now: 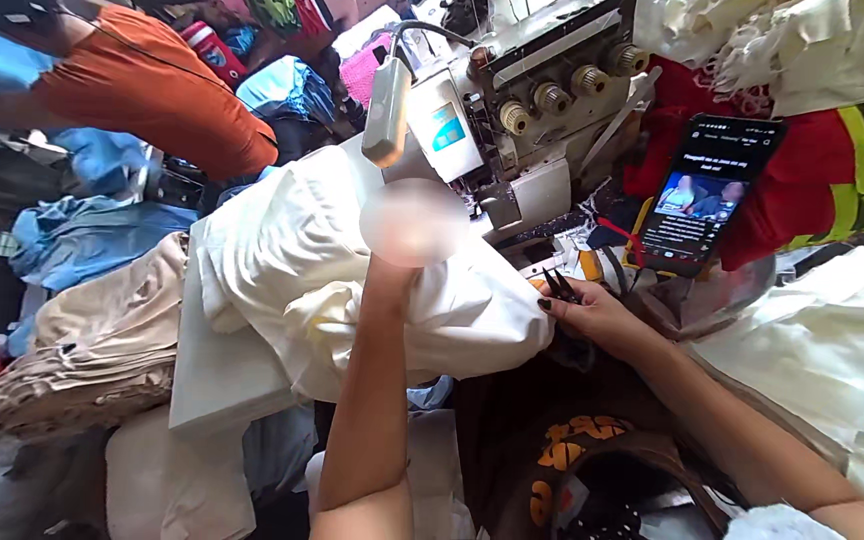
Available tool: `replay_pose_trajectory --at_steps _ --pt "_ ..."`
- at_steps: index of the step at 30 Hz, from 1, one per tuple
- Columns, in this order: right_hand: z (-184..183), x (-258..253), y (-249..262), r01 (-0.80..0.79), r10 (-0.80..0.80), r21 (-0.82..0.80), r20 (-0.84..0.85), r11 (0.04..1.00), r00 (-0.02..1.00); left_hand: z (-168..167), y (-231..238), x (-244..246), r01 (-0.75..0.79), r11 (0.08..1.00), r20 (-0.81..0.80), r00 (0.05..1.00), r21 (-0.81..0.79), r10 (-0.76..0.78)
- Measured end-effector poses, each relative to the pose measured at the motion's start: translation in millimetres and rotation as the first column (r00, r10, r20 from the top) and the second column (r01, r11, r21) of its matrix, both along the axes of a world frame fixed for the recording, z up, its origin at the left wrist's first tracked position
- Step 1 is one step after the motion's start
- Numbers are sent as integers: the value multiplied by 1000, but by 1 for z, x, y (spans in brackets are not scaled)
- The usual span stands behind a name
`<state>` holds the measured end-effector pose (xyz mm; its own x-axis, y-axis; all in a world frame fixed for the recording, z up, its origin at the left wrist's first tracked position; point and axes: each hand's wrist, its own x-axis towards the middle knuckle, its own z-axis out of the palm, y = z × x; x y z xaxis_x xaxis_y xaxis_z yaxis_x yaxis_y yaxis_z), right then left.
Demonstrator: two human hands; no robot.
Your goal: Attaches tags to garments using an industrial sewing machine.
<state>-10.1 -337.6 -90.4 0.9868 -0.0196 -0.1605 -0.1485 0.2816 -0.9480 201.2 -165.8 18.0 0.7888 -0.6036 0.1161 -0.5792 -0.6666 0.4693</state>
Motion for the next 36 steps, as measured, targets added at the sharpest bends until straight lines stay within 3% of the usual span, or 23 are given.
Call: replay_pose_trajectory --at_steps 4,10,16,21,24,26,28,30,32,34,36 --pt "5 13 8 53 -53 3 27 999 998 -9 -15 23 7 999 82 997 -41 -4" --pt "2 16 9 79 -55 -187 132 979 990 -20 -27 45 -87 993 -6 996 -76 87" --pt "0 16 14 64 -37 -210 129 976 991 -29 -26 55 -91 976 -119 991 -196 68" --pt "6 17 19 82 -57 -242 109 967 992 -22 -22 47 -40 966 -103 995 -254 14" --pt "5 12 17 99 -79 -220 98 970 992 -9 22 24 44 970 -67 996 -240 -61" --pt "0 8 15 87 -65 -204 115 975 991 -11 80 3 62 981 -201 974 -186 -100" --pt "-6 4 11 70 -44 -197 132 978 990 -32 136 -11 72 997 -297 952 -14 -73" --pt "-10 4 11 52 -28 -210 116 976 993 -46 174 -29 109 971 -199 978 211 -66" --pt "-9 9 13 27 -1 -253 101 967 995 -47 194 -44 62 956 114 989 287 -98" --pt "-8 14 16 21 17 -335 107 942 994 -42 199 -56 -138 970 460 887 201 31" --pt "-7 14 23 90 -38 -451 124 888 992 -35 189 -65 -368 930 656 695 -25 293"
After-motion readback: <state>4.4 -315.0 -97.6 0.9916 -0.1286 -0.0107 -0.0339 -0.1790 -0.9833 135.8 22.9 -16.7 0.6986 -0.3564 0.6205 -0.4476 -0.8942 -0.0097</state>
